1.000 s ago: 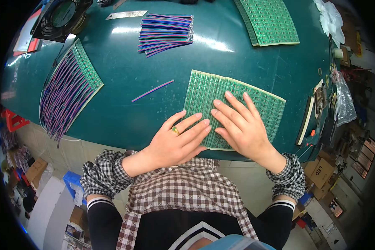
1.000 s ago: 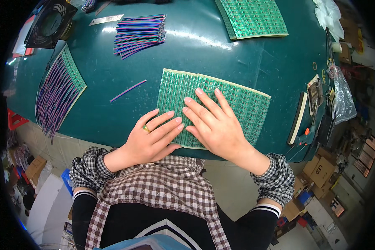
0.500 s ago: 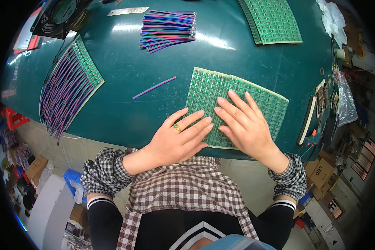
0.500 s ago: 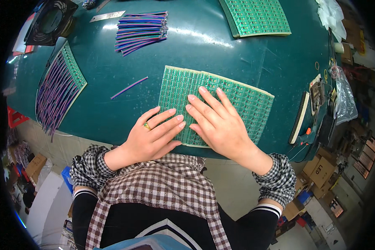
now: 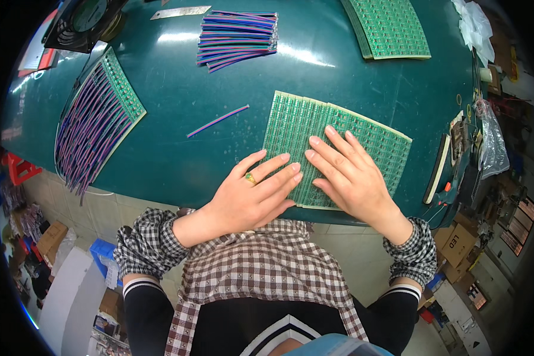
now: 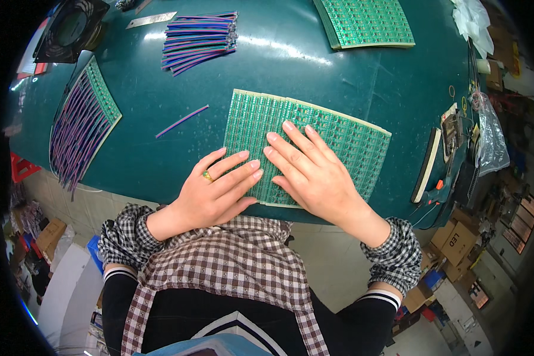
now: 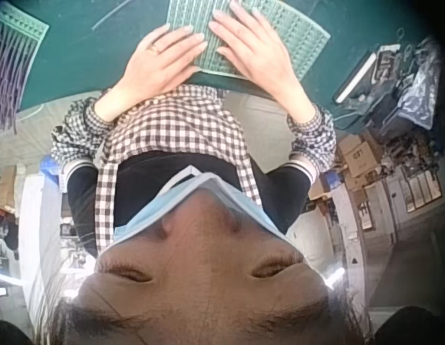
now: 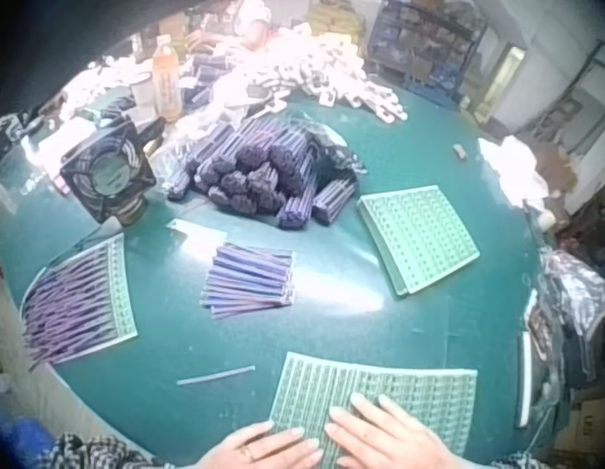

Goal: Soldering bundles of wires to a printed circuit board at a factory workstation.

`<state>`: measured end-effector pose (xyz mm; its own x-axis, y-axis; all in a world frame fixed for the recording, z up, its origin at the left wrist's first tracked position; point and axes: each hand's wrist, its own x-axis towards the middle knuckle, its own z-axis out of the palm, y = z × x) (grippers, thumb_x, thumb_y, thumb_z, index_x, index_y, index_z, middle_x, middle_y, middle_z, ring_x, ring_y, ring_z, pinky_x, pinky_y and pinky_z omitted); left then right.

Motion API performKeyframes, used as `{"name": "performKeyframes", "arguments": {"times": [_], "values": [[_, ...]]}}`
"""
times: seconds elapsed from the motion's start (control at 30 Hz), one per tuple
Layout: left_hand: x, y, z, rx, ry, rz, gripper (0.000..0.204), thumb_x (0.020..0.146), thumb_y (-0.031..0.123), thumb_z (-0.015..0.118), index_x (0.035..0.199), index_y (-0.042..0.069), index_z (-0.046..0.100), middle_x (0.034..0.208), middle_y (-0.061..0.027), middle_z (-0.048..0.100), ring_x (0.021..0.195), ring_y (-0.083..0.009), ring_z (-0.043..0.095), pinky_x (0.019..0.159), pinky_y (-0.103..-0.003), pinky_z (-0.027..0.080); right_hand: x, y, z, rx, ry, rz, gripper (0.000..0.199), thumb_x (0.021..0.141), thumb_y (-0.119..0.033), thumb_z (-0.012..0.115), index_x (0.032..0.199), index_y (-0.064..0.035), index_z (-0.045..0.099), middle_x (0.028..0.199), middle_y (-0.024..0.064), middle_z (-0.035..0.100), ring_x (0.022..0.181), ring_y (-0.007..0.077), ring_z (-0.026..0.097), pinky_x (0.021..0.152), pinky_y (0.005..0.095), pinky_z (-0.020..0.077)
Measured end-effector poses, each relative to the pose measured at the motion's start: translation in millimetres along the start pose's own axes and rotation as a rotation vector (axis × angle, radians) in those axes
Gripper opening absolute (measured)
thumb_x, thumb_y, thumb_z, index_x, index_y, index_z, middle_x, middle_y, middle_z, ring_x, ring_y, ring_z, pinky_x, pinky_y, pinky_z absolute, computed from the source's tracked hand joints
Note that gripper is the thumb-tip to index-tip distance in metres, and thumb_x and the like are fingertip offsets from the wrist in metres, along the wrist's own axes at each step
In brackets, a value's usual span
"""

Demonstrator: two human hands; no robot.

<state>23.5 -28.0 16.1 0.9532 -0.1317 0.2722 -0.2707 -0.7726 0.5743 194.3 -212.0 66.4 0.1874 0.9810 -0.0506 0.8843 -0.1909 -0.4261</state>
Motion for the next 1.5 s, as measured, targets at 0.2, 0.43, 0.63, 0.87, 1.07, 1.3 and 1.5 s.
{"name": "performKeyframes", "arguments": {"times": [0.2,0.43,0.63,0.87,1.07,1.3,1.5], "values": [[-1,-1,2,-0.023,0.011,0.002,0.049,0.082,0.026,0.075,0.125,0.005,0.065,0.135,-0.0061,0.058,0.129,-0.0255,0.053,0.108,-0.049,0.041,-1,1,2,0.004,0.004,-0.005,0.053,0.084,-0.020,0.074,0.133,-0.0058,0.060,0.144,0.0105,0.053,0.138,0.0334,0.046,0.112,0.0533,0.0376],[-1,-1,1,-0.017,0.004,0.008,0.051,0.082,0.026,0.075,0.127,0.005,0.064,0.136,-0.0065,0.058,0.129,-0.0257,0.053,0.108,-0.049,0.041,-1,3,2,0.018,0.007,-0.006,0.052,0.084,-0.019,0.074,0.132,-0.0060,0.060,0.144,0.0101,0.053,0.138,0.0331,0.045,0.113,0.0537,0.0372],[0,-1,1,-0.013,0.000,0.009,0.052,0.082,0.027,0.075,0.127,0.004,0.063,0.136,-0.0068,0.058,0.129,-0.0260,0.053,0.108,-0.049,0.041,-1,3,1,0.021,0.005,-0.008,0.051,0.084,-0.020,0.073,0.132,-0.0070,0.060,0.144,0.0097,0.053,0.139,0.0328,0.045,0.113,0.0543,0.0366],[2,6,-1,-0.030,-0.045,0.021,0.056,0.082,0.032,0.076,0.130,0.006,0.062,0.140,-0.0062,0.056,0.133,-0.0269,0.050,0.111,-0.050,0.038,-9,-1,-4,-0.013,0.011,0.006,0.050,0.086,-0.023,0.073,0.132,-0.0078,0.060,0.144,0.0092,0.053,0.138,0.0316,0.045,0.114,0.0540,0.0354],[4,1,4,-0.062,-0.040,0.048,0.058,0.080,0.028,0.078,0.131,0.005,0.062,0.142,-0.0063,0.055,0.135,-0.0273,0.049,0.113,-0.050,0.038,-10,3,1,0.016,0.034,0.002,0.048,0.085,-0.022,0.074,0.130,-0.0076,0.061,0.142,0.0089,0.055,0.137,0.0311,0.047,0.113,0.0523,0.0370],[3,0,4,-0.066,-0.045,0.051,0.054,0.081,0.026,0.076,0.128,0.003,0.062,0.142,-0.0086,0.054,0.134,-0.0275,0.050,0.111,-0.049,0.039,-10,4,-2,0.017,0.039,-0.004,0.047,0.084,-0.021,0.075,0.127,-0.0063,0.063,0.141,0.0102,0.056,0.136,0.0317,0.048,0.112,0.0513,0.0391],[4,0,4,-0.054,-0.042,0.054,0.052,0.081,0.026,0.076,0.126,0.002,0.064,0.141,-0.0088,0.055,0.134,-0.0274,0.050,0.111,-0.050,0.040,-11,5,-1,0.065,0.039,0.008,0.047,0.084,-0.022,0.074,0.126,-0.0046,0.063,0.141,0.0122,0.055,0.136,0.0326,0.047,0.112,0.0505,0.0396]]}}
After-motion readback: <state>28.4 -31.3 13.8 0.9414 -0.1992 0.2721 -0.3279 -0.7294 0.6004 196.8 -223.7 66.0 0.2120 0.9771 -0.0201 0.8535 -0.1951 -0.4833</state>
